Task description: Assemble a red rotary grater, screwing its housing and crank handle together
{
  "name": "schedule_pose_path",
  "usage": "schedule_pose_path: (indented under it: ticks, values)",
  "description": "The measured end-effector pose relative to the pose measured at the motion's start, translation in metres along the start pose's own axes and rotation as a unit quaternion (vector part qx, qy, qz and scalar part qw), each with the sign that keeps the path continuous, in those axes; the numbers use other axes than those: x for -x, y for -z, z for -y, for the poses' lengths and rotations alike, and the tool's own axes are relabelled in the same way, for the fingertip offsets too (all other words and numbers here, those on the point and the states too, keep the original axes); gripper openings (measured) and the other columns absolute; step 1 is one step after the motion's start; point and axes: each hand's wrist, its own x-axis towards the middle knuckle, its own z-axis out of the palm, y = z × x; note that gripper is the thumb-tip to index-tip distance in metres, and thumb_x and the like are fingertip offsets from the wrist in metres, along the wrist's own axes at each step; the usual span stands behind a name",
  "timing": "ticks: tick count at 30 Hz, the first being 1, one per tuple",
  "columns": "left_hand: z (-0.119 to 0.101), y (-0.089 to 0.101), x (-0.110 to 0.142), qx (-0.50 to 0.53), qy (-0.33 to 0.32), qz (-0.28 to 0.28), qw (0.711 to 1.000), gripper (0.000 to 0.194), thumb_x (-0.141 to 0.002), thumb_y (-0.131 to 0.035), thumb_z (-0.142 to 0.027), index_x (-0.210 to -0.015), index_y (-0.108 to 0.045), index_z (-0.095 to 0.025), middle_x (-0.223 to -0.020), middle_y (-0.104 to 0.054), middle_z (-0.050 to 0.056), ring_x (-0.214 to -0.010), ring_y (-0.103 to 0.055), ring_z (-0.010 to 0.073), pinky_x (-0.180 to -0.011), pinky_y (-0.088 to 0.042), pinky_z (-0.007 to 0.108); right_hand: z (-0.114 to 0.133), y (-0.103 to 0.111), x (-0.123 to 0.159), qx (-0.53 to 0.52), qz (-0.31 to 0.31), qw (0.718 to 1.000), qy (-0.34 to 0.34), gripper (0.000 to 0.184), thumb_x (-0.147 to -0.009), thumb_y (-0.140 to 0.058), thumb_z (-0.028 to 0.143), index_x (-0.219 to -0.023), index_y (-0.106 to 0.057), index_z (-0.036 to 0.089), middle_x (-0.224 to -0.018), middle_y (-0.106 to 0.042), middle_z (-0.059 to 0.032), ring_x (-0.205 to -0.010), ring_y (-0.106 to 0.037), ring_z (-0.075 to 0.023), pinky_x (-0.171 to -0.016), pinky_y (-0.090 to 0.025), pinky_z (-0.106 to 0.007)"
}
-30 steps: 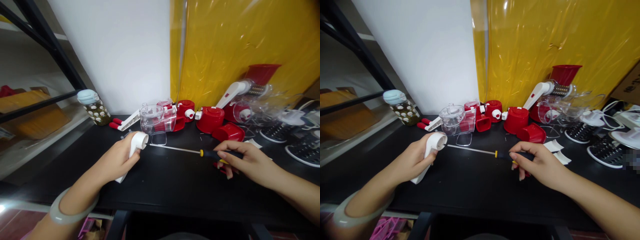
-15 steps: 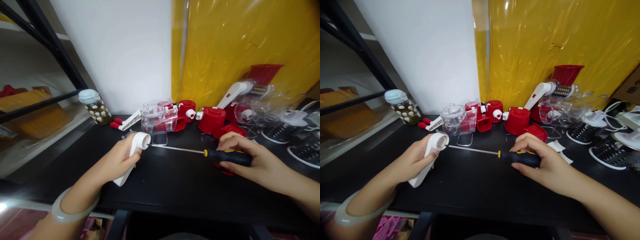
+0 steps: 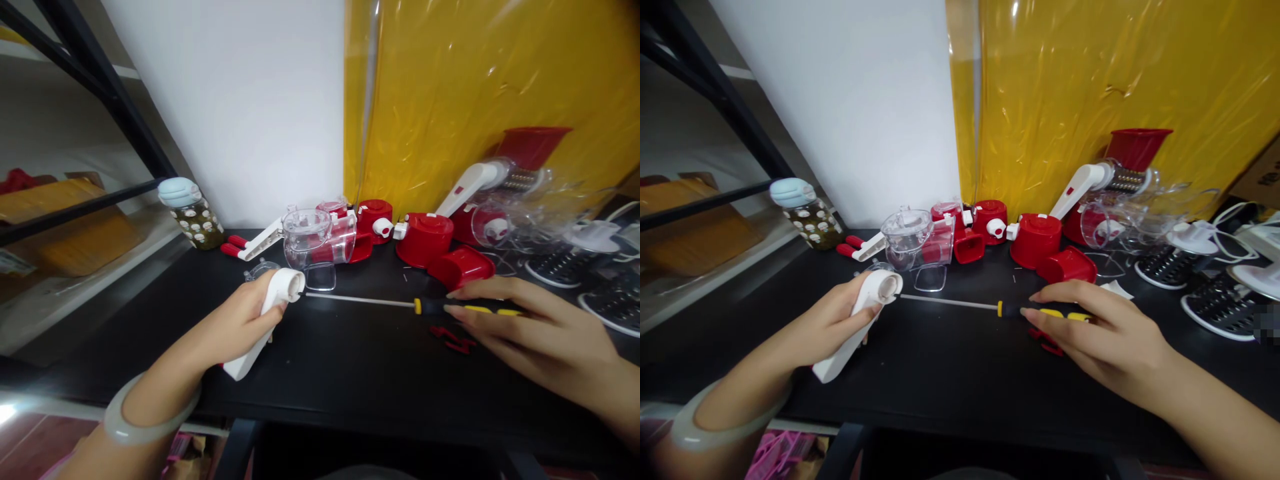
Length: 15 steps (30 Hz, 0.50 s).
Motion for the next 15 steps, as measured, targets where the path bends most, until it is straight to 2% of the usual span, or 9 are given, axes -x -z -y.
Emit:
schedule_pose_path:
  ticks: [6,15]
  values:
    - [0.001,0.001,0.000,0.030,0.003,0.003,1.000,0.007,-0.091,-0.047,-0.025,-0.094,-0.050,-0.019,-0.085,-0.057,0.000,-0.076,-0.056,0.0153,-0.074,-0.046,0.029,-0.004,-0.001,0.004,-0.008,-0.004,0.999,0.032,0.030,-0.076,-0.068,0.001,-0.097,-0.069,0.024,-0.107,-0.066,-0.0077,-0.085,-0.067,-0.0205,-0.066,-0.056,-0.034]
    - [0.002,-0.004,0.005,0.161,0.052,0.030,0.985,0.014,-0.093,-0.048,-0.032,-0.100,-0.051,-0.020,-0.081,-0.054,-0.001,-0.063,-0.057,0.0127,-0.060,-0.052,0.026,0.003,0.005,-0.012,0.022,-0.041,0.996,0.071,0.017,-0.083,-0.064,0.006,-0.086,-0.066,0.023,-0.094,-0.068,-0.0051,-0.077,-0.067,-0.0171,-0.065,-0.056,-0.031]
